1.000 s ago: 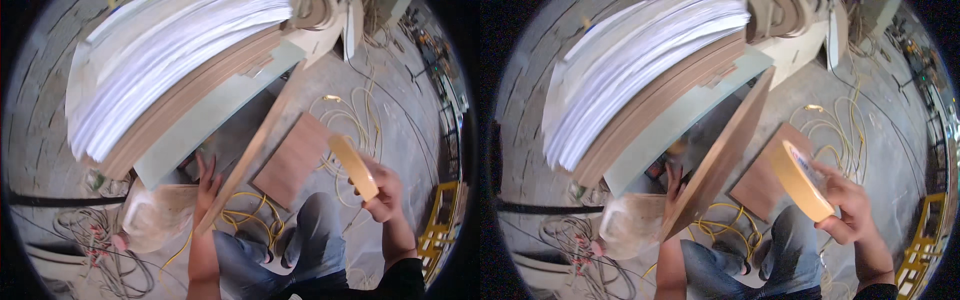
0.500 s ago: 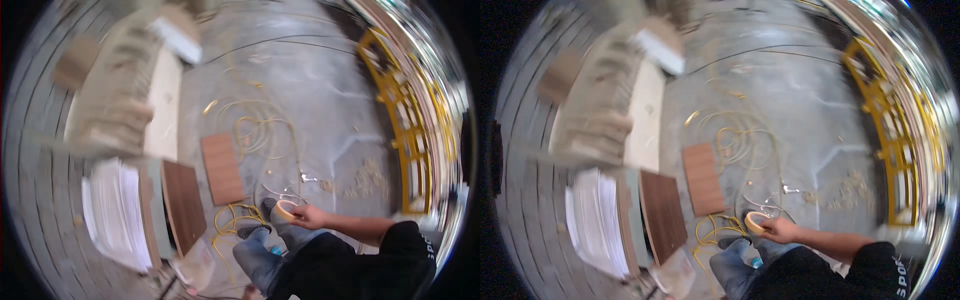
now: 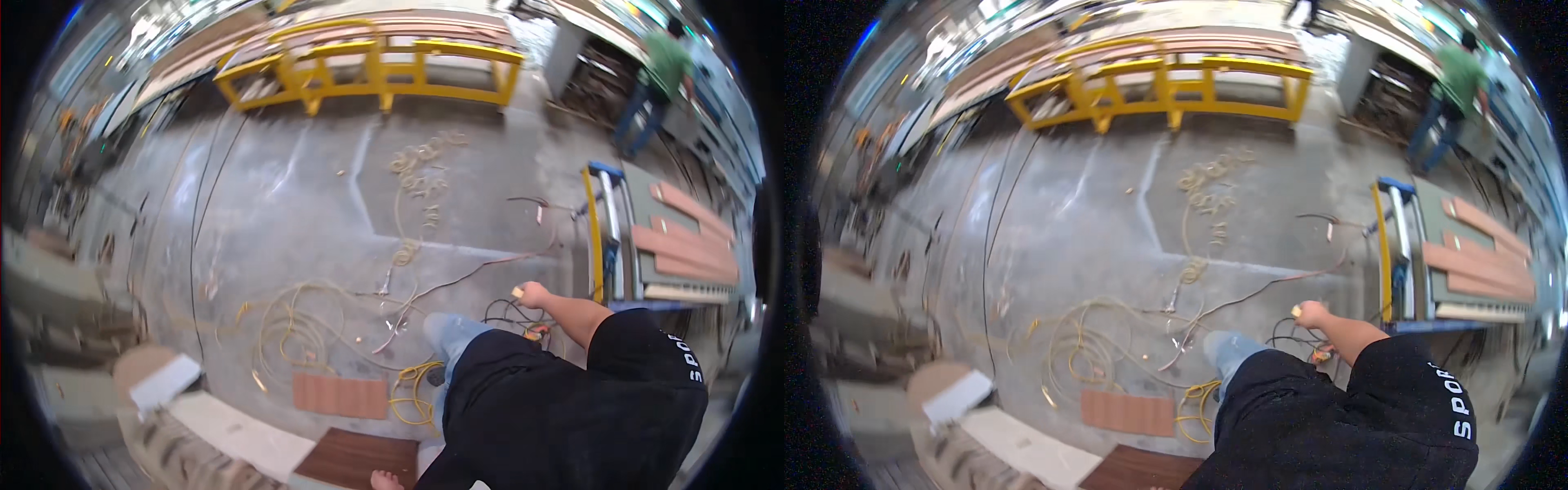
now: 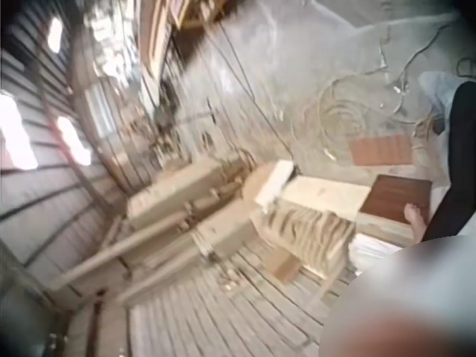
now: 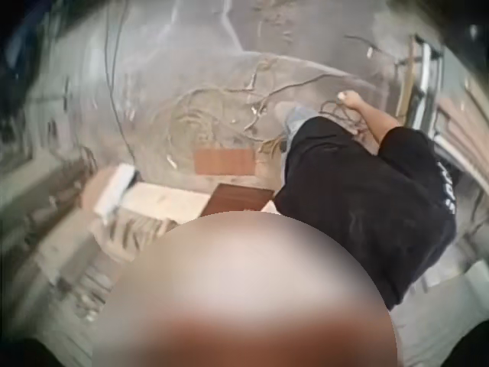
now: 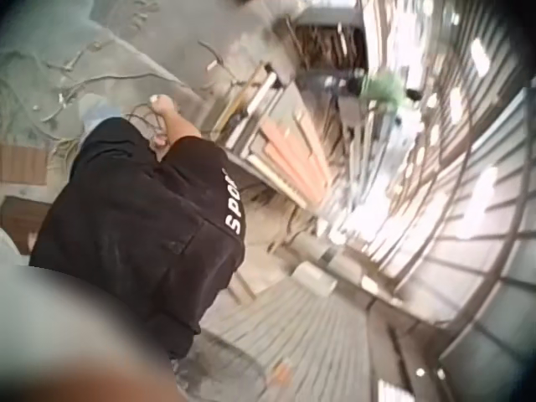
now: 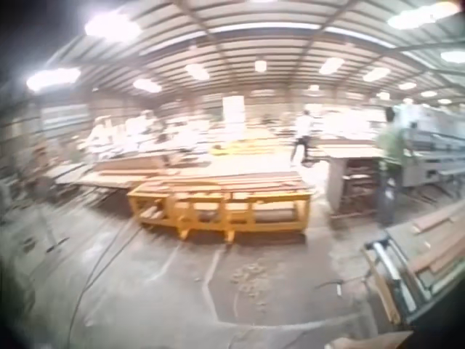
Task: The recorder applies masking tape to the edges of curved wooden panels as part of a furniture manufacturing process.
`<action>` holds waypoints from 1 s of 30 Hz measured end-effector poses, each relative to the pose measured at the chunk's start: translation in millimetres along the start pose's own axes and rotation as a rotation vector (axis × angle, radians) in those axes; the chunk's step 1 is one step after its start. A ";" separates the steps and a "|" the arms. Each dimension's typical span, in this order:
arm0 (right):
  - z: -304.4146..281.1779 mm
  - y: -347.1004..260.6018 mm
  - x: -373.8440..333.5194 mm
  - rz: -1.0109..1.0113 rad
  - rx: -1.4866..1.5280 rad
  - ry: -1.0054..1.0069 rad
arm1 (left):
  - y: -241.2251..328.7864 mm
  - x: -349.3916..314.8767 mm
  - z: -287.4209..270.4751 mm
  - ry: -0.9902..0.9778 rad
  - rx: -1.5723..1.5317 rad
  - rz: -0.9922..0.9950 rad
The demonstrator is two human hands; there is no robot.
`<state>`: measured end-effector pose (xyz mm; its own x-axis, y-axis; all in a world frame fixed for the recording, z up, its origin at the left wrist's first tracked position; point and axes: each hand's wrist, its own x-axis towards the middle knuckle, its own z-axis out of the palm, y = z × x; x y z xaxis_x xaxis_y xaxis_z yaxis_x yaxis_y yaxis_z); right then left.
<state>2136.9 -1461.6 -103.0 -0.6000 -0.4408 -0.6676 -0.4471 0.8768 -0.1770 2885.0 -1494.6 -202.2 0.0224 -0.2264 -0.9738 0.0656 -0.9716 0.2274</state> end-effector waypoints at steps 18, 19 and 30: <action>-193.3 235.3 106.5 0.491 1.019 0.317 | 270.4 8.8 901.6 -0.549 1.188 0.757; -215.8 245.1 124.9 0.452 1.063 0.377 | 265.7 -16.6 966.1 -0.643 1.248 0.731; -572.9 231.9 261.2 -0.233 1.306 0.586 | 172.3 -199.6 1415.4 -1.543 1.435 0.516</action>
<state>1496.4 -1483.6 95.8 -0.9224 -0.3284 -0.2032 0.1497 0.1810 -0.9720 1479.9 -1714.5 21.6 -0.8645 0.4385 -0.2455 -0.2870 -0.0296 0.9575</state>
